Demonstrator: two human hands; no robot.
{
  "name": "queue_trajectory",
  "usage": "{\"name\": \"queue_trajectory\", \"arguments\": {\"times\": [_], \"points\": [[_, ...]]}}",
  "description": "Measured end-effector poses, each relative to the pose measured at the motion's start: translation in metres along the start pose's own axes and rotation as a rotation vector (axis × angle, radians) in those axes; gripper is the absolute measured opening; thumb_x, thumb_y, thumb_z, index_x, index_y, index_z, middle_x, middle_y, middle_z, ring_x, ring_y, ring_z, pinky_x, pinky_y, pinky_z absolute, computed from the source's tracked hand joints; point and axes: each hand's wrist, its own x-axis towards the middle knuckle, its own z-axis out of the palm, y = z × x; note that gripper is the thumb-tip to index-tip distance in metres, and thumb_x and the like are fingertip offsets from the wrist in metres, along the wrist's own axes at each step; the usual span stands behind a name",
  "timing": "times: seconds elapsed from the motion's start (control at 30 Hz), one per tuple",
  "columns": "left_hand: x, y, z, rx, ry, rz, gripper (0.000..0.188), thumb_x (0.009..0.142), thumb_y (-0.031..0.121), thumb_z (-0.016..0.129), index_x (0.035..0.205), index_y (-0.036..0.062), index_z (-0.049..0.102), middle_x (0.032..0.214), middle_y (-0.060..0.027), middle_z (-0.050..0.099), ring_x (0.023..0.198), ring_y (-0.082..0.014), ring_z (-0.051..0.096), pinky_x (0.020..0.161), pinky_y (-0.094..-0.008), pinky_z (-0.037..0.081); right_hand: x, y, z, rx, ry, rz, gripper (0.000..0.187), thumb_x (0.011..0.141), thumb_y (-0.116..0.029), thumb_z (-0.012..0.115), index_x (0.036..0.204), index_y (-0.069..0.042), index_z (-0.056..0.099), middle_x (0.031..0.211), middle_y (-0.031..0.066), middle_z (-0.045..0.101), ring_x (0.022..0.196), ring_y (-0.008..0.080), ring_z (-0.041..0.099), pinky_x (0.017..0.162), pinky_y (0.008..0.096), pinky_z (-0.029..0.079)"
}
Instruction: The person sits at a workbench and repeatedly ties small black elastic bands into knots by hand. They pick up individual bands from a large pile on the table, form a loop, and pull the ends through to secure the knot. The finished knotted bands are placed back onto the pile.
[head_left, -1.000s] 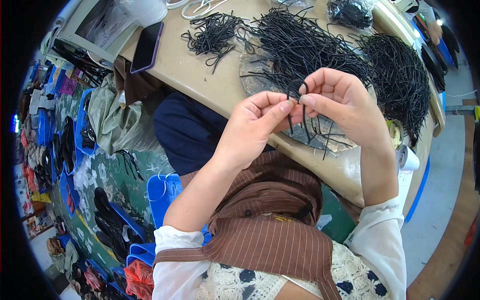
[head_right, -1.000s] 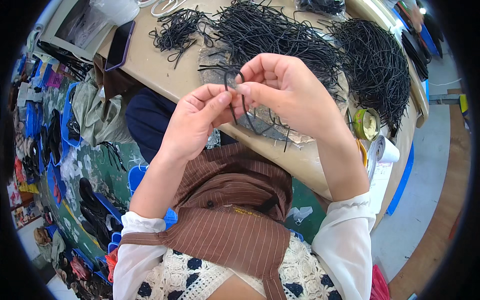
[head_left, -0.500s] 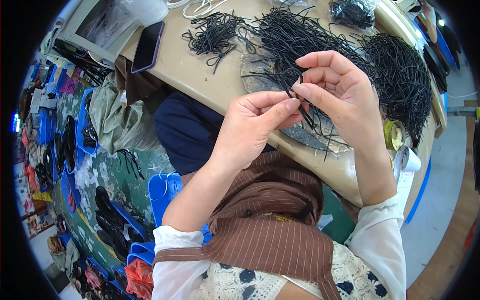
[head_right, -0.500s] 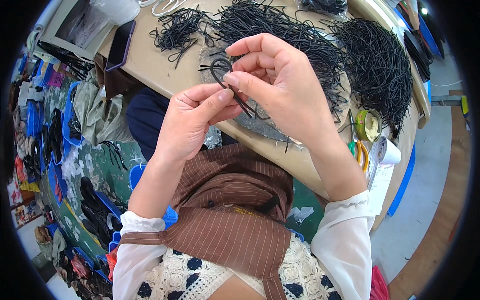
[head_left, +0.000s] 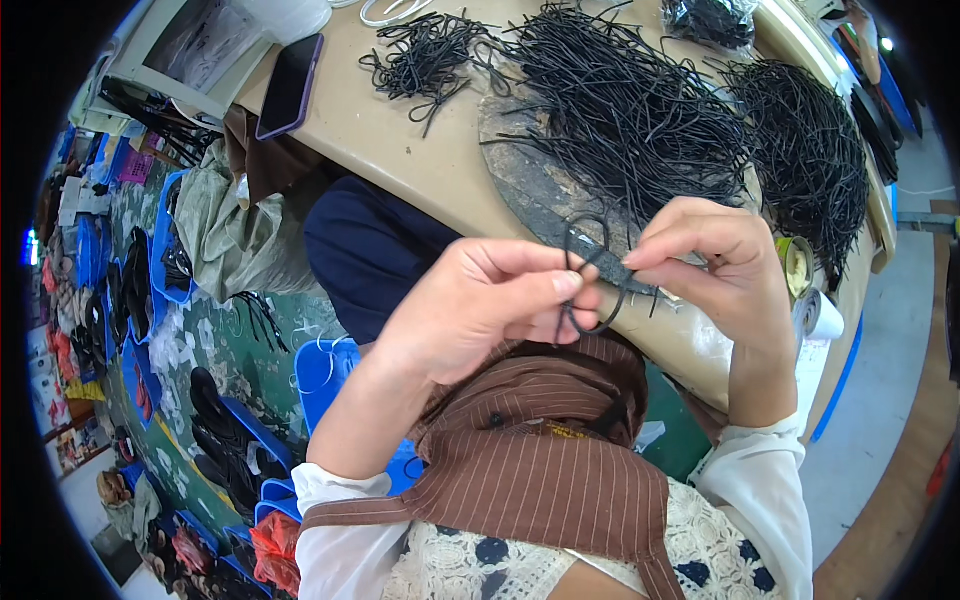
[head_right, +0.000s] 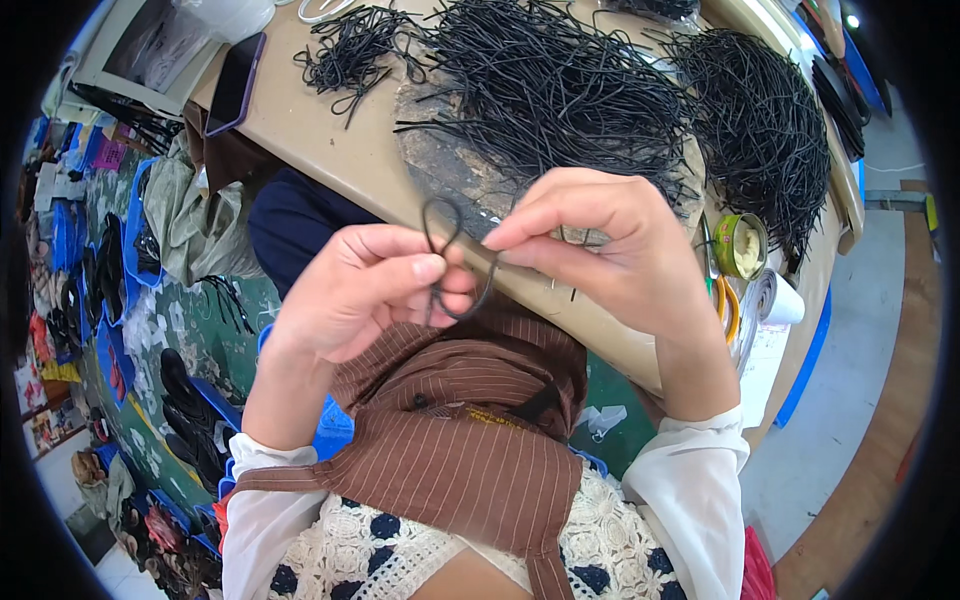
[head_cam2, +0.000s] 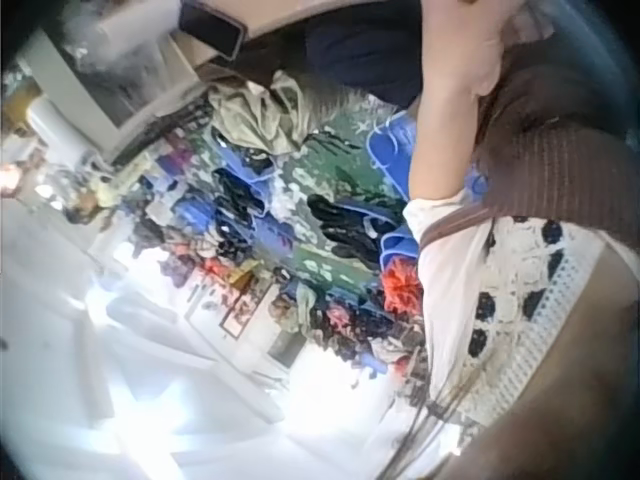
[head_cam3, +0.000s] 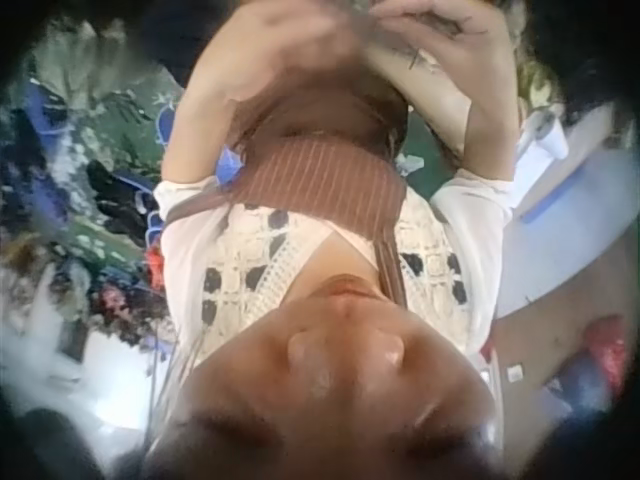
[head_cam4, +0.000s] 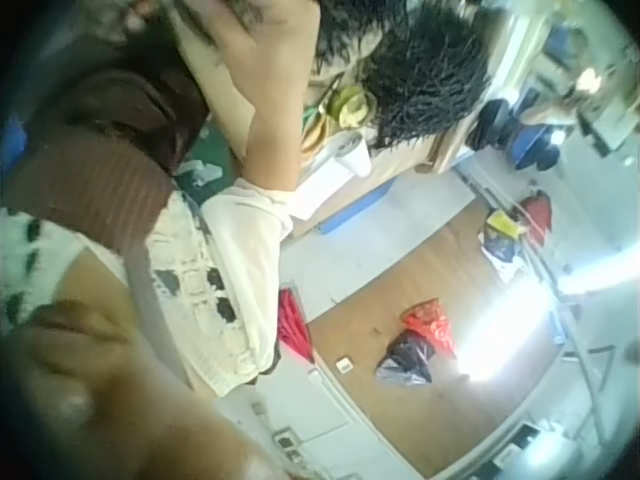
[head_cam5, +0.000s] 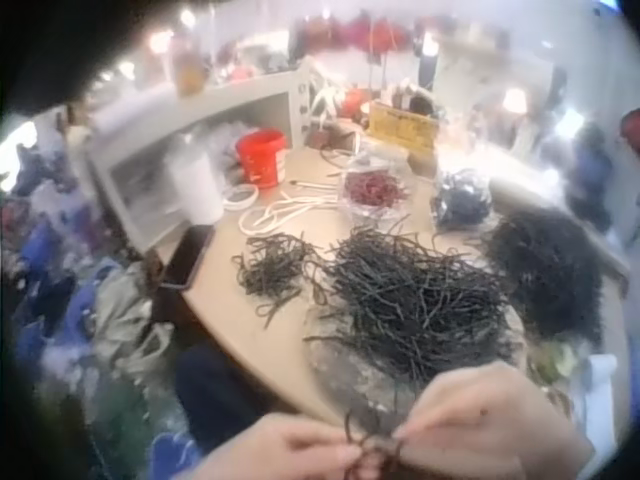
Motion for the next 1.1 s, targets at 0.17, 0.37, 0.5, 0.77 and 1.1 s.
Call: {"name": "queue_trajectory", "arguments": {"times": [0.17,0.37,0.5,0.77,1.1], "points": [[0.011,-0.016,0.008,-0.208,0.047,0.070,0.017,0.085,0.012,0.054,0.094,-0.0008,0.059,0.083,-0.0103,0.062,0.073,-0.0161,0.062,0.067,-0.0280,0.053,0.006,0.003,0.020,-0.152,0.165,-0.135,0.012,0.069,0.002,0.064,0.079,-0.003,0.063,0.074,0.0072,0.060,0.067,0.0165,0.059,0.060,0.0240,0.046],[0.014,-0.024,0.013,-0.258,0.113,0.121,0.018,0.085,0.012,0.054,0.096,-0.0006,0.058,0.082,-0.0087,0.062,0.073,-0.0148,0.062,0.066,-0.0256,0.052,0.003,0.013,0.032,-0.212,0.298,-0.220,0.016,0.066,0.004,0.065,0.081,-0.004,0.064,0.073,0.0070,0.059,0.066,0.0161,0.059,0.057,0.0239,0.046],[0.022,-0.032,0.011,-0.152,0.137,0.246,0.023,0.084,0.009,0.055,0.104,-0.0015,0.054,0.081,-0.0088,0.062,0.070,-0.0128,0.060,0.065,-0.0238,0.049,0.003,0.008,0.032,-0.208,0.277,-0.217,0.018,0.066,0.004,0.065,0.081,-0.004,0.065,0.072,0.0069,0.059,0.064,0.0156,0.059,0.054,0.0235,0.046],[-0.003,-0.006,0.015,0.335,-0.108,0.113,0.078,0.076,-0.005,0.058,0.135,0.0012,0.008,0.076,-0.0114,0.061,0.071,-0.0143,0.060,0.067,-0.0249,0.048,0.013,-0.007,-0.011,-0.142,0.018,-0.344,0.015,0.065,0.002,0.068,0.079,-0.002,0.064,0.073,0.0059,0.061,0.064,0.0124,0.058,0.056,0.0205,0.045],[-0.006,-0.027,0.007,0.292,0.056,0.587,0.076,0.074,-0.007,0.054,0.136,0.0021,0.011,0.073,-0.0033,0.056,0.071,-0.0085,0.057,0.066,-0.0212,0.047,-0.021,0.018,0.039,0.728,-0.060,0.344,0.007,0.080,0.001,0.055,0.086,0.000,0.051,0.078,0.0059,0.059,0.070,0.0092,0.058,0.060,0.0202,0.047]]}}
